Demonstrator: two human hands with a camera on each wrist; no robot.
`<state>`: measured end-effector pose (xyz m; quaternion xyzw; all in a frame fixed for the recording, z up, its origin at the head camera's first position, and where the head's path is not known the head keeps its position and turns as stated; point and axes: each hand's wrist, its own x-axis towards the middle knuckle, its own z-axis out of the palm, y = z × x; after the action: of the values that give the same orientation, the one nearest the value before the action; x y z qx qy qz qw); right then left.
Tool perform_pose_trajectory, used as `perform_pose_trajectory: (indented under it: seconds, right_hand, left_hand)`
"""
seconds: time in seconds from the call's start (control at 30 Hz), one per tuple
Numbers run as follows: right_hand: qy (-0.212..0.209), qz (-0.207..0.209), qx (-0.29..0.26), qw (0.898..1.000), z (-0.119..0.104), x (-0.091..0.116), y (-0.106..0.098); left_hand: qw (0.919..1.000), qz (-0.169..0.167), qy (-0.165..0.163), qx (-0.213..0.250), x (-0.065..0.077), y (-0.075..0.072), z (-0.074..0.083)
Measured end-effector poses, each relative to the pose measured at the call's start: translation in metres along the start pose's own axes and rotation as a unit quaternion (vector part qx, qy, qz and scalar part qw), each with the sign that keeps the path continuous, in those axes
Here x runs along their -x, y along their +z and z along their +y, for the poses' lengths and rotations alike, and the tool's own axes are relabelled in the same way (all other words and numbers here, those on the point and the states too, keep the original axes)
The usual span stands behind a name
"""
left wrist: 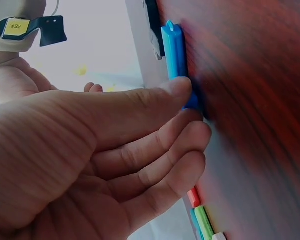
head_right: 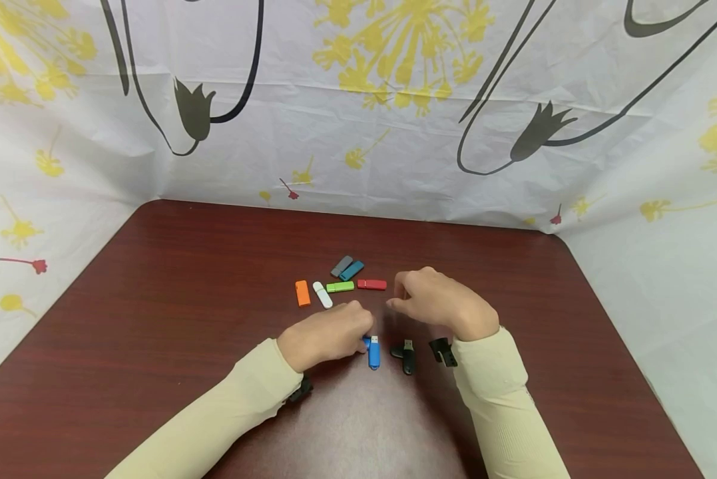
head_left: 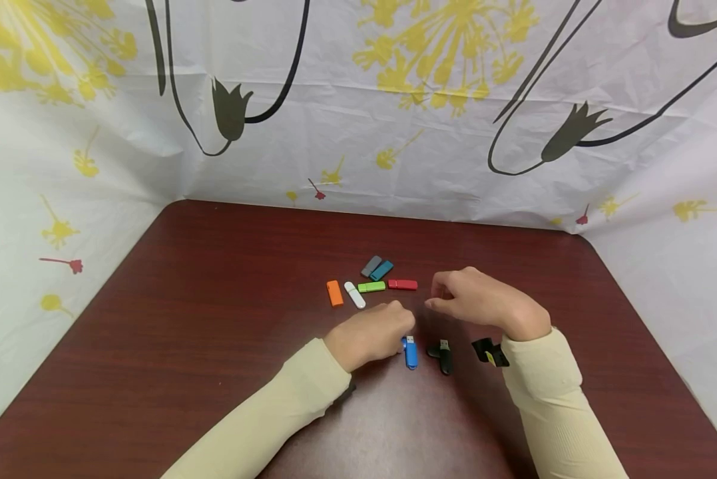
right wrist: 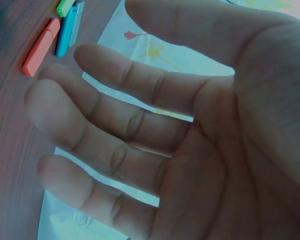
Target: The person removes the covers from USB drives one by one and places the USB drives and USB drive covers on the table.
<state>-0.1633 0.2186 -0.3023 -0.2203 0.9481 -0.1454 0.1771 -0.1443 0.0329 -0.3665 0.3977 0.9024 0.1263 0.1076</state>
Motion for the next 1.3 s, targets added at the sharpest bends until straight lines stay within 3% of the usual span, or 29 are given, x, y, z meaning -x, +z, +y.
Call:
perform_pose_trajectory:
  seconds: [0.33, 0.63, 0.87, 1.1, 1.3]
  right_hand:
    - [0.006, 0.0, 0.005, 1.0, 0.0, 0.001, 0.0]
    - [0.005, 0.001, 0.002, 1.0, 0.001, 0.001, -0.001]
    - [0.002, 0.0, -0.003, 1.0, 0.003, 0.002, -0.002]
    - [0.001, 0.006, -0.006, 1.0, 0.004, 0.003, -0.002]
    - [-0.003, 0.006, -0.006, 1.0, 0.004, 0.003, -0.002]
  left_hand:
    - [0.9998, 0.007, -0.011, 0.014, 0.001, -0.01, -0.008]
    - [0.9954, 0.064, -0.066, 0.027, 0.01, -0.036, -0.033]
    - [0.9894, 0.124, -0.076, 0.001, 0.017, -0.049, -0.05]
    - [0.9855, 0.134, -0.103, -0.014, 0.019, -0.048, -0.062]
    - [0.9842, 0.124, -0.121, -0.035, 0.013, -0.035, -0.071]
